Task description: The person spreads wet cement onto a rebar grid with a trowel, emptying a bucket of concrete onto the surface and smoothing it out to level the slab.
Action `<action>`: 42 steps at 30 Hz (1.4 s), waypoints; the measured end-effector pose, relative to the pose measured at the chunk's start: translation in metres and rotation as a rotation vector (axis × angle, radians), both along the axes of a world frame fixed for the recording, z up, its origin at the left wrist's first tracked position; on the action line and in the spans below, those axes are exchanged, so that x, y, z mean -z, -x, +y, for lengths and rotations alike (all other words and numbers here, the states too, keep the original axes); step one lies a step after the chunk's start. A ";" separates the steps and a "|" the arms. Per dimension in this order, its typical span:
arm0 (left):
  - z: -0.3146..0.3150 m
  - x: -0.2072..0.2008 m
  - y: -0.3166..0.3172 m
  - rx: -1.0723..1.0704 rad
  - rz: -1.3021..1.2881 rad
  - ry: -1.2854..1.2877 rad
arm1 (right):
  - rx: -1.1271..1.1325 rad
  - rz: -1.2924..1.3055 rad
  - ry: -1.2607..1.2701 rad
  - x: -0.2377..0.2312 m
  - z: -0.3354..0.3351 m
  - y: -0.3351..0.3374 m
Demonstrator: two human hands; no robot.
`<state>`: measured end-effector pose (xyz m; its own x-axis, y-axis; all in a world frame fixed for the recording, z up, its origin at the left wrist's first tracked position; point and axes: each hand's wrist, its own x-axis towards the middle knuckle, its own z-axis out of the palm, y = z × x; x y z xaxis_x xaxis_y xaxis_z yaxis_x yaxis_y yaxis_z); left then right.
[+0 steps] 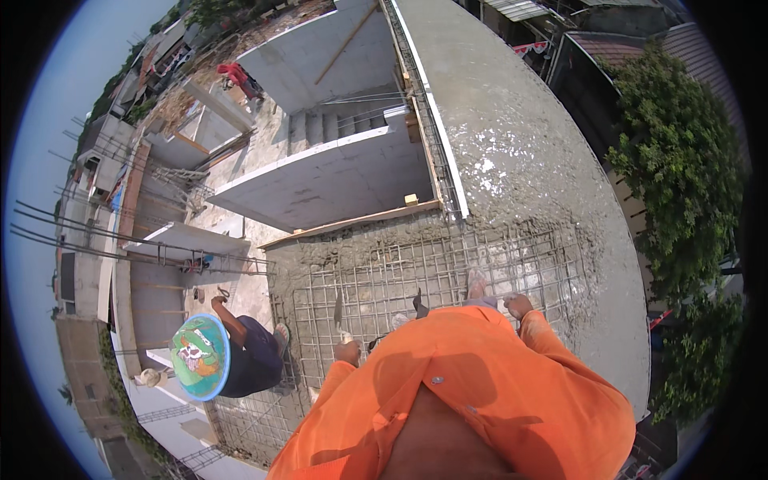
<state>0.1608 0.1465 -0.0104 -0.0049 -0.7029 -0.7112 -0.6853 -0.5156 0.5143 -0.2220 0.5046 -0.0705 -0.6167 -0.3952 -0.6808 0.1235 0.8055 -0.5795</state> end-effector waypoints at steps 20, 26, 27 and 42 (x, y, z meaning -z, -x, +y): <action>-0.002 0.031 -0.021 -0.156 0.090 0.017 | 0.038 -0.092 -0.060 -0.014 -0.016 -0.016; -0.014 0.071 -0.051 0.426 -0.078 0.351 | 0.034 -0.077 -0.012 -0.033 -0.022 -0.015; -0.016 0.078 -0.052 0.726 -0.098 0.475 | 0.053 -0.105 -0.002 -0.033 -0.017 -0.012; -0.057 0.034 0.012 0.260 0.020 -0.042 | 0.234 -0.083 -0.075 0.000 0.011 -0.036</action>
<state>0.1487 0.0894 -0.0443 -0.1957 -0.6461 -0.7377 -0.7875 -0.3448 0.5108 -0.1855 0.5157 -0.0707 -0.6260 -0.1951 -0.7550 0.3562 0.7898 -0.4994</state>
